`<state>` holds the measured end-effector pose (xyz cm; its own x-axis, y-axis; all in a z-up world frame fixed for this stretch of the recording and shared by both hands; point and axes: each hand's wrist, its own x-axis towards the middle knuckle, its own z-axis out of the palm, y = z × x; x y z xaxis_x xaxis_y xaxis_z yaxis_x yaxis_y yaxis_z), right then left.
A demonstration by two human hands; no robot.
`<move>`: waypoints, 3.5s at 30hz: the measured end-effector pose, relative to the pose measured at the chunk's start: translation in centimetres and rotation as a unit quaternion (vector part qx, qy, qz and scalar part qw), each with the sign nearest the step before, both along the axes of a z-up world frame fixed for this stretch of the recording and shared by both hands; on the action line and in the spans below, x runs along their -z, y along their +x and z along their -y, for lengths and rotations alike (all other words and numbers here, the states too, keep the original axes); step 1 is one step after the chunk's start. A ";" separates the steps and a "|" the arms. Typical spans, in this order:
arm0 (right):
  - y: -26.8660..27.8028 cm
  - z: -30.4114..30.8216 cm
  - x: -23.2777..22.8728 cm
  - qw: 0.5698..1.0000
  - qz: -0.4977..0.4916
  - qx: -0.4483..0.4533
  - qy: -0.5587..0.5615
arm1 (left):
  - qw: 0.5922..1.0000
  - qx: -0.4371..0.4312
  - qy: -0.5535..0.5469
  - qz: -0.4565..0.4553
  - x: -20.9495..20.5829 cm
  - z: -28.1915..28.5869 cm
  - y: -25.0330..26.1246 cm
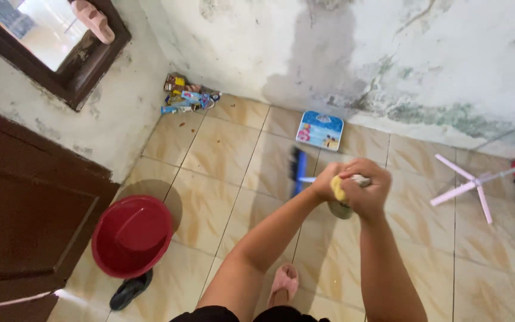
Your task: Sweeping the tiled floor of a house using a broom.
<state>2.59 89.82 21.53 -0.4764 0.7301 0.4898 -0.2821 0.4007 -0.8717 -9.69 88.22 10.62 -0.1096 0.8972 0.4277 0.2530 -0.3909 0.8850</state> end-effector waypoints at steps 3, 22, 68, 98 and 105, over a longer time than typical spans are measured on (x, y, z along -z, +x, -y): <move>-2.9 -2.6 2.5 0.995 -0.012 -0.007 0.098 | 0.978 0.091 0.016 0.190 2.3 -3.4 -1.0; -15.6 -10.0 10.1 0.995 -0.070 -0.073 -0.015 | 0.964 -0.064 -0.071 -0.248 9.2 -7.8 -18.3; -41.9 -10.5 -4.3 0.944 -0.059 -0.323 -0.025 | 0.970 -0.243 -0.018 0.001 -7.3 -2.4 -40.1; -66.4 -2.8 4.0 0.842 -0.025 -0.536 -0.052 | 0.800 -0.591 0.019 -0.098 -0.3 9.1 -55.8; -71.3 -0.9 5.1 0.854 0.070 -0.515 -0.017 | 0.804 -0.594 0.025 -0.017 3.6 9.4 -61.2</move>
